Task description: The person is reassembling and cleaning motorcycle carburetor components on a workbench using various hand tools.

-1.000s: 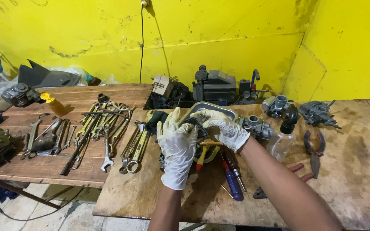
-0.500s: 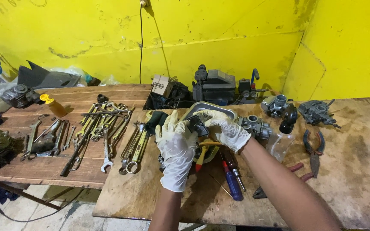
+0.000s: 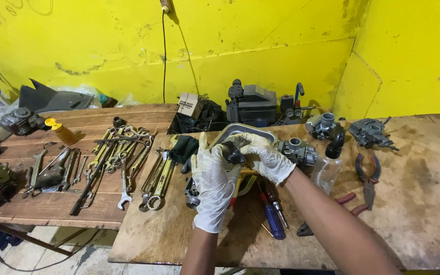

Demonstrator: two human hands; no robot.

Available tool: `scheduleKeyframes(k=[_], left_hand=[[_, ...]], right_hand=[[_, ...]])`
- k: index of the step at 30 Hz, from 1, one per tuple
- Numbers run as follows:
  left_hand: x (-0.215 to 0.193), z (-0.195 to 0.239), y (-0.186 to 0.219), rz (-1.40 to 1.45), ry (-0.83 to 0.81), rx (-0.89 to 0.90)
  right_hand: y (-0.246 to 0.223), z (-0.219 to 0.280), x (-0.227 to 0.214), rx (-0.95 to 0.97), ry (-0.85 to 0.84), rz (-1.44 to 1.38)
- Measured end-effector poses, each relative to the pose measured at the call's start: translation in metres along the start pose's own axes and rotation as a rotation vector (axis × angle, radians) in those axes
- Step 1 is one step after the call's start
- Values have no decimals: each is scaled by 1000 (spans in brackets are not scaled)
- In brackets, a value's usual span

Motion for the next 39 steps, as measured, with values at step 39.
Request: scheduleKeyframes(k=[39], left_hand=[[-18, 10, 42, 340, 541, 310]], right_hand=[[60, -28, -76, 78, 128, -345]])
Point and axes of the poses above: each hand's wrist, its own z-axis away from the middle knuckle, its own x-axis out of the palm, y = z × x, the point moved 8 cm from there along -z, towards the middle knuckle, and after that the axes turned 2 degrees about y, right-handed, at the moved point
